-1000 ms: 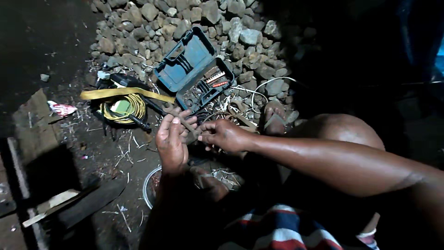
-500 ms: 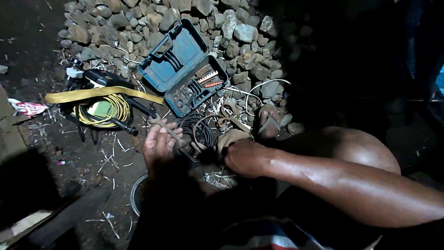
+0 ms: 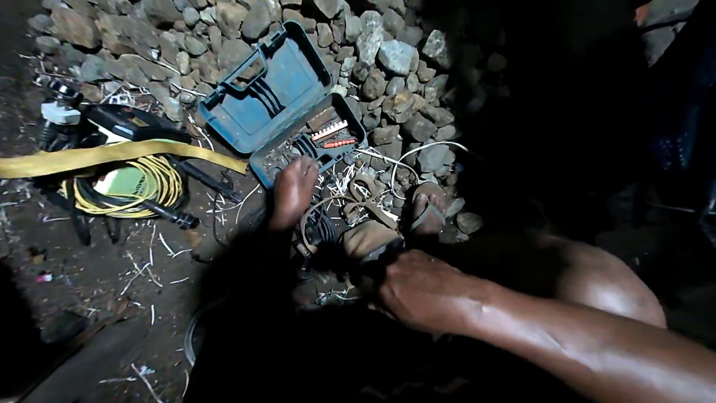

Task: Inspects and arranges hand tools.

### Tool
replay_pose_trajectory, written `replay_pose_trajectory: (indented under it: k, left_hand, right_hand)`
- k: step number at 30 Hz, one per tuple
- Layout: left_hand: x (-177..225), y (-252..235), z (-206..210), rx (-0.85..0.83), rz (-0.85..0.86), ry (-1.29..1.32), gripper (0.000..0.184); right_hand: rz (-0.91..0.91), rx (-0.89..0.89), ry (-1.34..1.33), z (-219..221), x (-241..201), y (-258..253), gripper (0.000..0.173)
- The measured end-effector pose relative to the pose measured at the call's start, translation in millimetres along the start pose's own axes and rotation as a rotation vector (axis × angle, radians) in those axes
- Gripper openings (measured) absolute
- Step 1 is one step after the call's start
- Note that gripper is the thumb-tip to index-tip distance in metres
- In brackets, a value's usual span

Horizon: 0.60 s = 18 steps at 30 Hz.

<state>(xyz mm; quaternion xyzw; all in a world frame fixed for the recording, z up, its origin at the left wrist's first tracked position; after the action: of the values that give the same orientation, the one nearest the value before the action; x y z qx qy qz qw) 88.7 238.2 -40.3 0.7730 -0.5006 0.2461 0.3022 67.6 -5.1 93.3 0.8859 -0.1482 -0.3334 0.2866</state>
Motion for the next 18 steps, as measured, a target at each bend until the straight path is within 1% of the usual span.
replay_pose_trajectory:
  k: [2, 4, 6, 8, 9, 10, 11, 12, 13, 14, 16, 18]
  left_hand:
    - [3, -50, 20, -0.104, 0.065, -0.147, 0.032]
    - [3, -92, 48, -0.222, 0.051, -0.280, 0.029]
    - [14, -116, 69, -0.372, 0.002, -0.349, 0.029]
    - [41, -126, 74, -0.576, -0.074, -0.378, 0.034]
    - [43, -131, 79, -0.623, -0.095, -0.401, 0.035]
    - [36, -138, 87, -0.620, -0.103, -0.428, 0.037]
    - [20, -146, 99, -0.581, -0.099, -0.455, 0.038]
    - [-2, -152, 113, -0.481, -0.060, -0.483, 0.037]
    - [-16, -156, 121, -0.425, -0.030, -0.498, 0.035]
    - [-23, -158, 124, -0.411, -0.012, -0.505, 0.035]
    - [-25, -159, 119, -0.410, 0.015, -0.488, 0.035]
    - [-24, -157, 108, -0.347, 0.046, -0.424, 0.034]
  right_hand:
    - [-0.004, 0.051, 0.007, -1, 1, 1, 0.029]
    - [0.001, 0.074, 0.011, -3, 2, 3, 0.028]
    - [0.012, 0.110, 0.010, -6, 5, 5, 0.024]
    - [0.020, 0.141, -0.006, -8, 6, 8, 0.023]
    - [0.024, 0.145, -0.016, -10, 7, 10, 0.023]
    - [0.020, 0.164, -0.014, -10, 8, 11, 0.023]
    - [0.012, 0.184, -0.015, -9, 9, 12, 0.023]
    - [0.010, 0.184, -0.013, -8, 10, 12, 0.024]
    - [0.014, 0.163, -0.016, -7, 10, 12, 0.026]
    - [0.017, 0.150, -0.012, -7, 11, 12, 0.028]
    - [0.021, 0.128, -0.015, -9, 13, 12, 0.030]
    - [0.034, 0.103, -0.040, -12, 13, 12, 0.031]
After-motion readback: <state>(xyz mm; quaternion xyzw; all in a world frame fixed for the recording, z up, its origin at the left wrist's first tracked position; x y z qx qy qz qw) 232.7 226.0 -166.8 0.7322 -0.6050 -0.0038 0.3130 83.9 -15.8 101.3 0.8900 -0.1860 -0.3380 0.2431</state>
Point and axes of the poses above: each hand's wrist, its own y-axis away from the middle knuckle, its own z-axis out of the palm, x = y × z, the point moved 4 cm from there along -y, towards the middle knuckle, and after that the axes turned 12 degrees about z, right-handed, at the moved point
